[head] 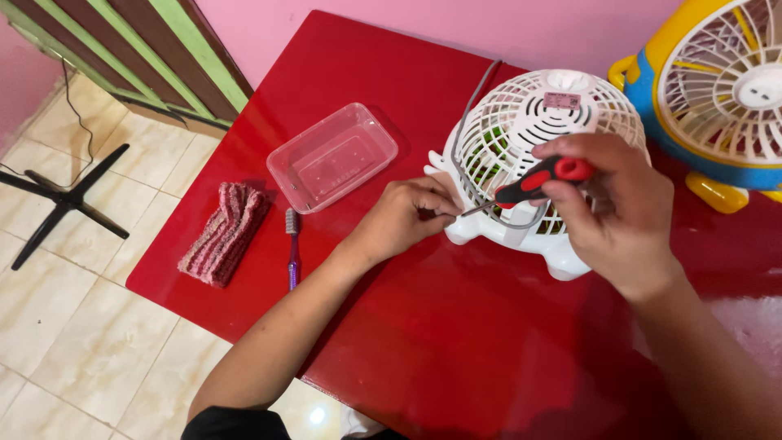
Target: The person assembles a small white and green fan by first placing the green fan blade into the white base. They then attach the white protective cage and secure it by tightening several screws with a screwdriver.
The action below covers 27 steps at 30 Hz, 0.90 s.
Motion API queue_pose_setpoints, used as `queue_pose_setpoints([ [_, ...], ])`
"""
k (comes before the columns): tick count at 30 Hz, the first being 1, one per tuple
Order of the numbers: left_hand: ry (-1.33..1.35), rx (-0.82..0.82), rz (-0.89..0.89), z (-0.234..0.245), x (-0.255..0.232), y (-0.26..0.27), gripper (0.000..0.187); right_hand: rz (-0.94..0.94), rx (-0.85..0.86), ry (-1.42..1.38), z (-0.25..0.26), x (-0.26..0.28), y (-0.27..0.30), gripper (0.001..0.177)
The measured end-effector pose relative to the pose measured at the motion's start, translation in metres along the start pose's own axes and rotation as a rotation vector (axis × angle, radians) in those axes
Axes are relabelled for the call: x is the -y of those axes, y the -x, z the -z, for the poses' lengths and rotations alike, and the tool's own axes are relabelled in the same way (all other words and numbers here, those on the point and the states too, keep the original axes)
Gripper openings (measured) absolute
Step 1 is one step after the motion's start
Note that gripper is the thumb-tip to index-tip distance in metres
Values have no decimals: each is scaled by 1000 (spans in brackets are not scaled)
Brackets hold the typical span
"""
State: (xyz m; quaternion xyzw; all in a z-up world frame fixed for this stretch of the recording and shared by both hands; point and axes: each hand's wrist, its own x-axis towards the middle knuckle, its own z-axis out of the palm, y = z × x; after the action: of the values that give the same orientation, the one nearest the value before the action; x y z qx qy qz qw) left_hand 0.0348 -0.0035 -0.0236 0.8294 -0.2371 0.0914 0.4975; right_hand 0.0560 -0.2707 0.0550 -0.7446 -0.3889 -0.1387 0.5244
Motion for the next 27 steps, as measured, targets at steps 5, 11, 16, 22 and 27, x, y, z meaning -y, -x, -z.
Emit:
queue_pose_setpoints([
  [5,54,-10,26,0,2,2,21,150,27,264,-9,9,-3,35],
  [11,63,-3,99,3,3,2,26,156,67,417,-19,4,-10,39],
  [16,81,23,56,6,3,3,34,203,125,407,-22,1,-21,39],
  [22,101,32,47,7,4,3,32,131,213,466,-35,14,-35,44],
  [27,98,26,43,9,5,5,31,160,325,522,-45,27,-51,46],
])
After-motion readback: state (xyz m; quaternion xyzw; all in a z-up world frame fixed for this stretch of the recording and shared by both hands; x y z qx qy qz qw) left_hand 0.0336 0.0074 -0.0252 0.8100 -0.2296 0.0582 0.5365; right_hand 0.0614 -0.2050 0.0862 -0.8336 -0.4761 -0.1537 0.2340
